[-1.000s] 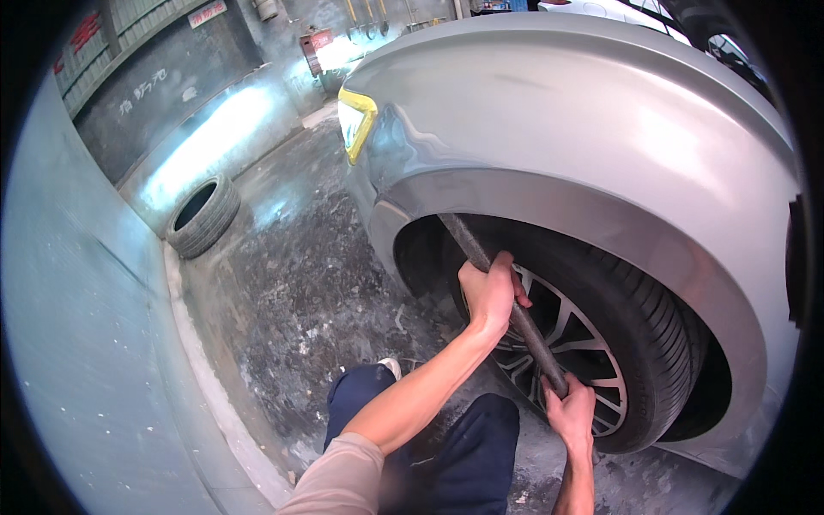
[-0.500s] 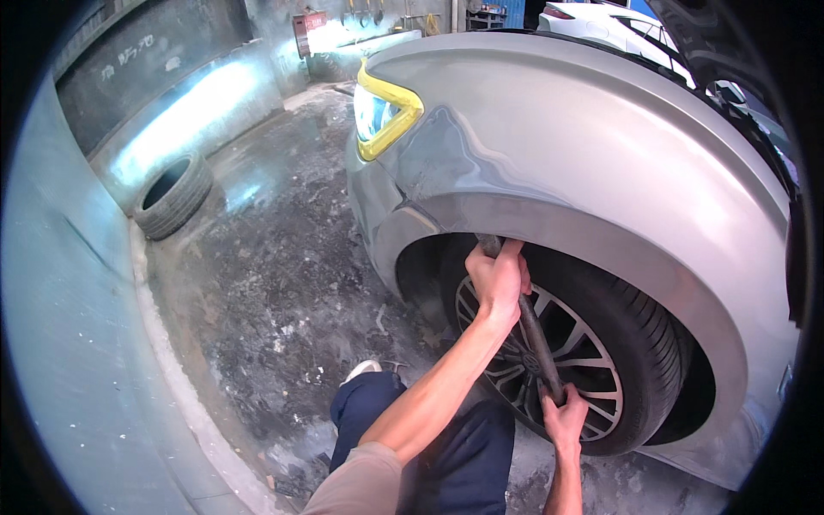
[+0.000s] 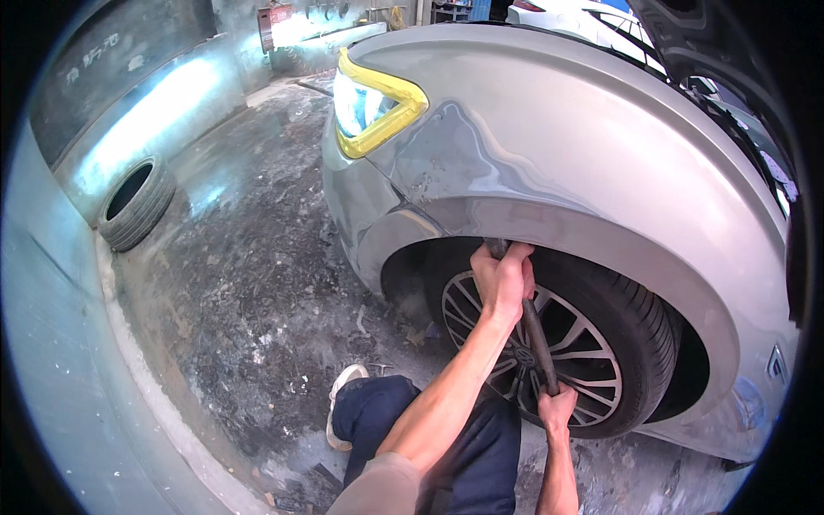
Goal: The person retrieves a hammer and a metal rod from a tool cart, walks to a silver sedan, and uses the rod as a lever behind the front bumper while tapping with the hammer to push out a dent. The person briefly enters the car to turn on the headlights, then resumes hammering the bumper area.
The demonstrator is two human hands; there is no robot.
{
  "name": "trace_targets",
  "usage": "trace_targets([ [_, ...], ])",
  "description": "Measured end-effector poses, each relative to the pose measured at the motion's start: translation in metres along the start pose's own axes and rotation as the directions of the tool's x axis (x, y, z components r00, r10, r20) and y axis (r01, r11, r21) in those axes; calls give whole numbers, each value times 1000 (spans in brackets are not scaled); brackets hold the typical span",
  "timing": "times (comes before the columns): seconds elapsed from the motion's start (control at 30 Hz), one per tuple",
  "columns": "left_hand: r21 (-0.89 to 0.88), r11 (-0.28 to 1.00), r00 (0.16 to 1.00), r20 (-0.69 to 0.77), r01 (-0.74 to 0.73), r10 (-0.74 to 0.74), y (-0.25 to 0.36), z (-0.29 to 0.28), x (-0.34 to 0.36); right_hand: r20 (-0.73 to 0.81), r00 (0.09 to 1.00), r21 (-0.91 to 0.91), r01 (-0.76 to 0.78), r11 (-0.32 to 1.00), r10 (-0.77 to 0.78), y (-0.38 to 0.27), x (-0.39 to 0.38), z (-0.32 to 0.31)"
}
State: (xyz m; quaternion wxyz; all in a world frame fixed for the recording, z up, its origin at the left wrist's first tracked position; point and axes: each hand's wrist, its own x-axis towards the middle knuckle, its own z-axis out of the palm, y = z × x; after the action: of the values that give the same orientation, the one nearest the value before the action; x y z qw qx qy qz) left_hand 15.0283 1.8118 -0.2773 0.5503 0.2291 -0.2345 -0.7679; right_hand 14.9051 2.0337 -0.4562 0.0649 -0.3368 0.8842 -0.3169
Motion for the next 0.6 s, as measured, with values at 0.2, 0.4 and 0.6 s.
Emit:
trace_targets([
  [0.2, -21, 1000, 998, 58, 5, -3, -1, -3, 2, -149, 987, -54, -70, 996, 61, -3, -4, 11],
  [0.4, -7, 999, 999, -3, -51, 51, -5, 0, 1, -60, 998, -20, -7, 1000, 6, -4, -2, 0],
  [0.6, -29, 996, 994, -74, -87, 85, -4, 7, -2, 97, 991, -11, -93, 996, 93, -13, -6, -31],
])
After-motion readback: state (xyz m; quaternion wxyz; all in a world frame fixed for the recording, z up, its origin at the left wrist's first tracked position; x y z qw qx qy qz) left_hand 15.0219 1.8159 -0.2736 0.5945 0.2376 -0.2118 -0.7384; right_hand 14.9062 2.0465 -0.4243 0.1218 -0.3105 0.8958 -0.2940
